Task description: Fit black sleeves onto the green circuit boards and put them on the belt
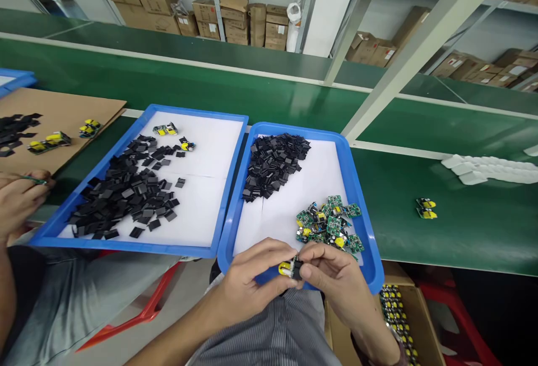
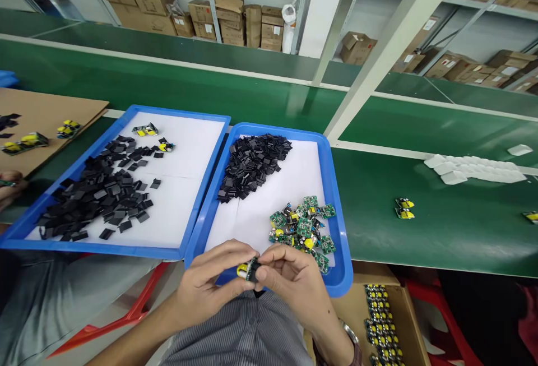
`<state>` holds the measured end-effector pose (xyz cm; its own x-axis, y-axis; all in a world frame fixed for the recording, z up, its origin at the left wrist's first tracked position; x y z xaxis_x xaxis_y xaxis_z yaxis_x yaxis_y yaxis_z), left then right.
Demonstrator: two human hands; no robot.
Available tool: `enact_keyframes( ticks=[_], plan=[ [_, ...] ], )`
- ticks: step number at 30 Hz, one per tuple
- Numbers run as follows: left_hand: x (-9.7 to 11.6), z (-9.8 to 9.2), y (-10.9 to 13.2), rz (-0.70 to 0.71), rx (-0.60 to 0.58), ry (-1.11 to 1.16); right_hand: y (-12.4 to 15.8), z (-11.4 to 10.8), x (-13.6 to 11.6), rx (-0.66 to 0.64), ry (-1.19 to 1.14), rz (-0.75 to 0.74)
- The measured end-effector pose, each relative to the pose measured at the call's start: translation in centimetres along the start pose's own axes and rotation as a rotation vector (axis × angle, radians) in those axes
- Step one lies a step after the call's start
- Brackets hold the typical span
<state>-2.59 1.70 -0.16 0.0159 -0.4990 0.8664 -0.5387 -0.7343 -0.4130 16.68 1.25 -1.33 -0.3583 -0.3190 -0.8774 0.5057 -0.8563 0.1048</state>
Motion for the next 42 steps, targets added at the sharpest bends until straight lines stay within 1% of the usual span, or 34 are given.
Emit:
enact_keyframes(
  ticks=[3,8,10,12,14,18,21,23,24,26,28,32,34,38,42],
  plan=[
    [0.2,0.3,0.0,0.026,-0.004,-0.065,0.4,-0.2,-0.1,0.003,0.025,0.010],
    [0.5,0.3,-0.1,0.042,-0.054,-0.049,0.7,-0.2,0.3,0.013,0.039,-0.004],
    [0.6,0.2,0.1,0.030,-0.052,-0.055,0.9,0.1,0.7,0.052,0.045,-0.033],
    [0.6,0.3,0.2,0.029,-0.024,-0.068,1.2,0.5,0.9,0.113,0.073,-0.078],
    [0.7,0.4,0.4,0.035,-0.009,-0.085,1.4,0.7,0.9,0.140,0.105,-0.109],
    [0.6,0.4,0.6,0.055,-0.037,-0.060,1.3,0.7,0.9,0.082,0.079,-0.052],
    [0.3,0.2,0.8,0.010,-0.045,0.002,1.1,0.8,1.4,0.134,0.061,-0.026],
    [0.2,0.1,1.0,-0.045,-0.014,0.016,1.0,0.8,1.7,0.179,0.068,-0.017],
    [0.1,0.1,1.0,-0.069,0.009,0.018,1.0,0.8,1.9,0.176,0.063,0.000],
    [0.1,0.0,0.9,-0.093,0.045,0.023,0.9,0.8,1.9,0.126,0.038,0.050],
    [0.2,0.0,0.7,-0.099,0.048,0.031,0.8,0.6,1.5,0.080,0.035,0.068],
    [0.7,-0.1,0.2,-0.060,0.025,0.001,0.8,0.1,0.5,0.059,0.139,0.016],
    [1.0,-0.2,0.1,-0.028,0.022,-0.027,0.9,-0.1,0.3,0.073,0.197,0.012],
    [0.9,-0.3,0.3,0.011,0.015,-0.033,1.6,-0.3,0.7,0.145,0.259,0.049],
    [0.7,-0.1,0.8,0.000,0.029,-0.021,1.7,0.4,0.8,0.197,0.296,0.029]
  ],
)
Point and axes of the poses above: each hand's wrist, its own y-axis away from the middle knuckle, its own z-axis out of the palm, x = y × z, the point moved 2 cm from there along -y, towards the middle knuckle, and after that the axes turned 14 degrees about -x, right-handed, at the moved point
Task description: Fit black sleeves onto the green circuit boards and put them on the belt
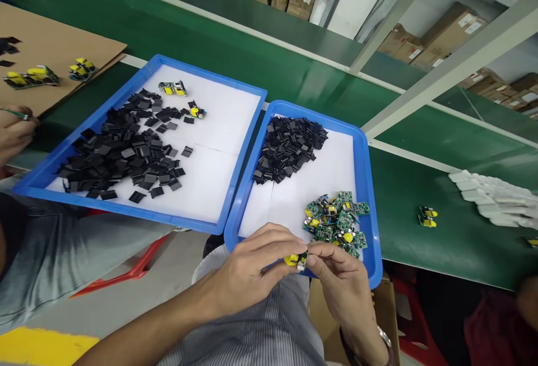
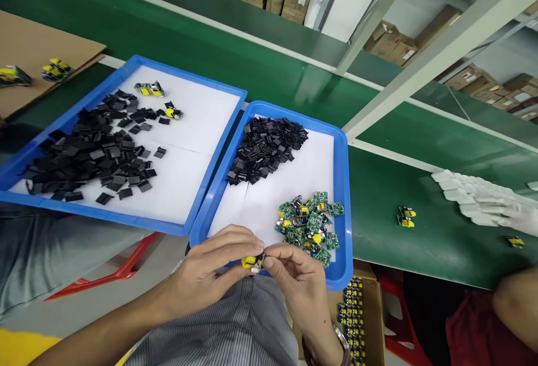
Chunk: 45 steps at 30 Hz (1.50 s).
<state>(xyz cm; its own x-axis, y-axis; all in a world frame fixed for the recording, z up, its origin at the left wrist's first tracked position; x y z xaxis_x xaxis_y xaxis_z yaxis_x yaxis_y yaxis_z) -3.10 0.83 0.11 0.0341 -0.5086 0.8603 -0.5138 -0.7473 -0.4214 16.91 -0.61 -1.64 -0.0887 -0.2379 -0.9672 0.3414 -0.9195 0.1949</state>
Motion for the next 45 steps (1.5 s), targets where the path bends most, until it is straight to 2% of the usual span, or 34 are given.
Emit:
enact_keyframes(
  ticks=[4,7,10,14,19,22,26,28,31,34,36,38,43,45],
  plan=[
    [0.0,0.0,0.3,-0.051,-0.002,-0.020,-0.4,1.0,-1.2,0.052,0.073,-0.097],
    [0.0,-0.2,0.4,-0.083,-0.053,-0.026,-0.8,1.2,-2.0,0.000,0.101,-0.153],
    [-0.2,-0.4,0.5,-0.083,-0.091,0.017,-1.3,1.0,-2.0,-0.058,0.057,-0.121],
    [-0.6,-0.5,0.7,-0.072,-0.065,0.044,-1.5,1.1,-1.3,-0.102,-0.091,-0.048],
    [-0.9,-0.1,0.8,-0.064,-0.059,-0.069,-1.6,1.4,-1.6,-0.003,0.058,-0.166],
    [-0.9,-0.1,0.6,-0.038,-0.060,-0.063,-2.0,1.2,-1.3,-0.039,-0.062,-0.103],
    [-0.9,-0.2,0.3,-0.099,-0.053,0.000,-2.6,1.0,-0.5,-0.090,-0.229,0.013],
    [-0.8,-0.1,0.4,-0.133,-0.072,-0.010,-2.6,1.0,-0.5,-0.094,-0.191,0.001],
    [-0.5,-0.2,0.6,-0.128,-0.092,-0.085,-1.9,1.0,-1.0,-0.043,-0.015,-0.086],
    [-0.1,-1.0,0.9,-0.151,0.007,-0.141,-1.0,0.0,-1.6,0.067,0.073,-0.136],
    [0.0,-1.8,1.1,-0.259,0.155,-0.045,-0.6,-0.8,-1.8,0.187,0.000,-0.144],
    [0.1,-2.1,1.1,-0.338,0.242,0.105,-0.5,-0.9,-1.8,0.256,-0.090,-0.169],
    [0.2,-0.4,0.6,-0.287,0.163,0.352,-1.7,2.2,-2.2,0.093,-0.159,-0.253],
    [0.1,0.2,0.5,-0.283,0.163,0.419,-1.9,3.1,-2.4,0.093,-0.105,-0.283]
  ],
)
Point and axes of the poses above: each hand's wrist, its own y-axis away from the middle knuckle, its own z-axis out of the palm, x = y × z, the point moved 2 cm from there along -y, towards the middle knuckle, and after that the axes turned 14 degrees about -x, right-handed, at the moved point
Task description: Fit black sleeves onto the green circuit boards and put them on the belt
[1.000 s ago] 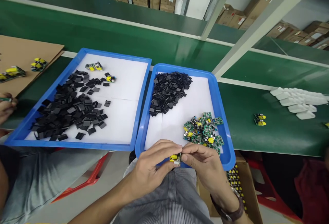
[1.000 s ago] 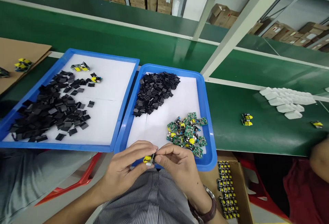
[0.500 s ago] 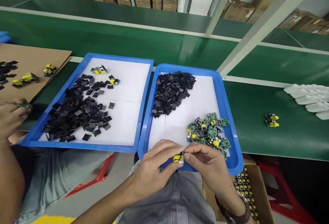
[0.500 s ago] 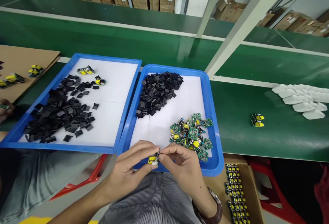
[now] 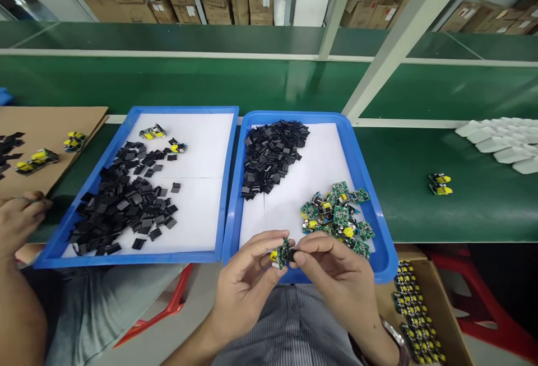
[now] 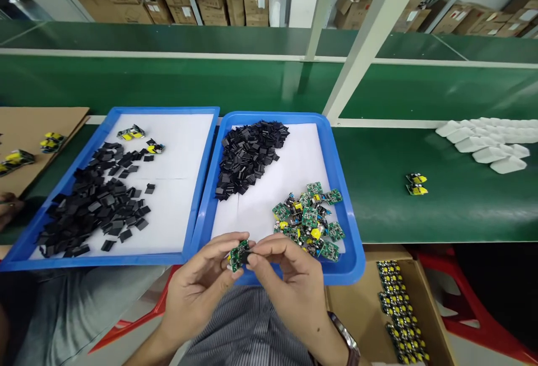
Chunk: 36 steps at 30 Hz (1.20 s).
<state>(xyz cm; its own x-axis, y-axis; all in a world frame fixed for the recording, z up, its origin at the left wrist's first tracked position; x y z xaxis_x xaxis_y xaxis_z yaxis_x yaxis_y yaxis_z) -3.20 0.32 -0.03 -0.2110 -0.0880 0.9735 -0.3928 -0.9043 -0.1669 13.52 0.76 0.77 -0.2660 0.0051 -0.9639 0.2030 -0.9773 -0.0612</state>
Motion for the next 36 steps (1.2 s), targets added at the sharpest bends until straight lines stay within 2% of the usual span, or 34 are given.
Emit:
enact_keyframes(
  ticks=[5,13,20,24,29,34,36],
  plan=[
    [-0.1,0.1,-0.3,0.007,-0.012,0.049,0.1,0.1,-0.1,0.049,0.149,-0.071],
    [-0.4,0.2,0.0,-0.019,-0.040,-0.004,0.6,-0.2,0.0,0.011,0.169,-0.129],
    [-0.3,-0.1,0.0,0.018,-0.050,-0.185,0.6,-1.0,-0.2,-0.109,0.215,-0.006],
    [0.0,-0.4,-0.2,0.047,-0.078,-0.299,0.3,-1.0,-0.6,-0.124,0.305,-0.025],
    [-0.1,-0.6,-0.4,0.062,-0.105,-0.343,0.1,-1.0,-1.1,-0.139,0.448,-0.065],
    [0.0,-0.7,-0.5,0.094,-0.121,-0.374,-0.3,-1.5,-1.0,-0.192,0.411,0.038],
    [0.2,-0.8,-0.6,0.085,-0.126,-0.379,-0.4,-1.6,-0.9,-0.205,0.404,0.033]
  ],
)
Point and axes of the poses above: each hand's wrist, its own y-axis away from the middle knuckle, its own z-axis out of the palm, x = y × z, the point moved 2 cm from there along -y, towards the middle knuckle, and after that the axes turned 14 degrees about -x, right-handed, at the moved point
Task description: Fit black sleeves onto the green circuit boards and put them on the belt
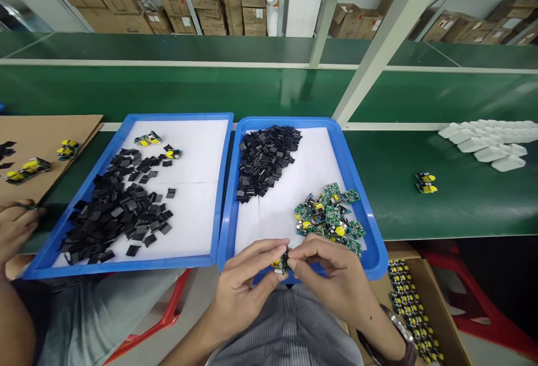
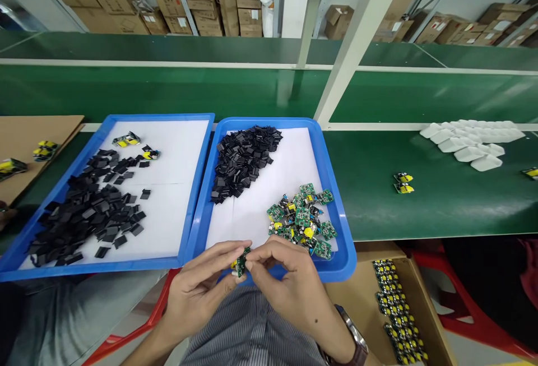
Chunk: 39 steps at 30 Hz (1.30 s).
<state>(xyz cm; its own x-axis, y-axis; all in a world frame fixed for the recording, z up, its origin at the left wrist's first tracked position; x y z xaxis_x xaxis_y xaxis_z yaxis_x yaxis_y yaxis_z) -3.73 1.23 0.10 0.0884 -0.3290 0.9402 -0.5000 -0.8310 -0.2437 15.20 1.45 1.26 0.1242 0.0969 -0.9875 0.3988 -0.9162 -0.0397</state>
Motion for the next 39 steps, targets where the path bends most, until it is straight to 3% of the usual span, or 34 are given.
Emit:
enact_keyframes(
  ticks=[5,10,14,16,21,26,29,35,39],
  plan=[
    [-0.5,-0.3,0.1,-0.021,0.004,-0.007,0.3,0.3,0.2,0.023,0.114,-0.101],
    [-1.3,0.2,0.5,-0.125,0.032,0.074,0.3,0.0,-0.2,-0.077,0.200,-0.092],
    [-1.2,0.3,0.5,-0.052,0.019,0.003,-0.2,-0.4,-0.2,-0.137,0.216,-0.063],
    [-1.2,0.2,0.3,-0.036,0.013,-0.017,-0.5,-0.2,0.3,-0.119,0.137,-0.035],
    [-1.2,0.2,0.2,-0.068,-0.002,0.001,-0.1,0.5,1.8,0.067,-0.204,0.063],
    [-1.4,0.4,0.6,-0.146,0.020,0.078,0.5,0.6,1.0,0.093,0.050,-0.086],
    [-1.4,0.4,0.7,-0.100,0.010,0.082,0.6,0.5,0.3,0.049,0.156,-0.122],
    [-1.6,0.0,0.9,-0.033,0.013,0.025,0.0,0.1,-0.1,-0.034,0.186,-0.101],
    [-1.8,0.0,0.9,-0.037,0.003,-0.012,-0.4,0.2,0.4,-0.015,0.129,-0.083]
  ],
)
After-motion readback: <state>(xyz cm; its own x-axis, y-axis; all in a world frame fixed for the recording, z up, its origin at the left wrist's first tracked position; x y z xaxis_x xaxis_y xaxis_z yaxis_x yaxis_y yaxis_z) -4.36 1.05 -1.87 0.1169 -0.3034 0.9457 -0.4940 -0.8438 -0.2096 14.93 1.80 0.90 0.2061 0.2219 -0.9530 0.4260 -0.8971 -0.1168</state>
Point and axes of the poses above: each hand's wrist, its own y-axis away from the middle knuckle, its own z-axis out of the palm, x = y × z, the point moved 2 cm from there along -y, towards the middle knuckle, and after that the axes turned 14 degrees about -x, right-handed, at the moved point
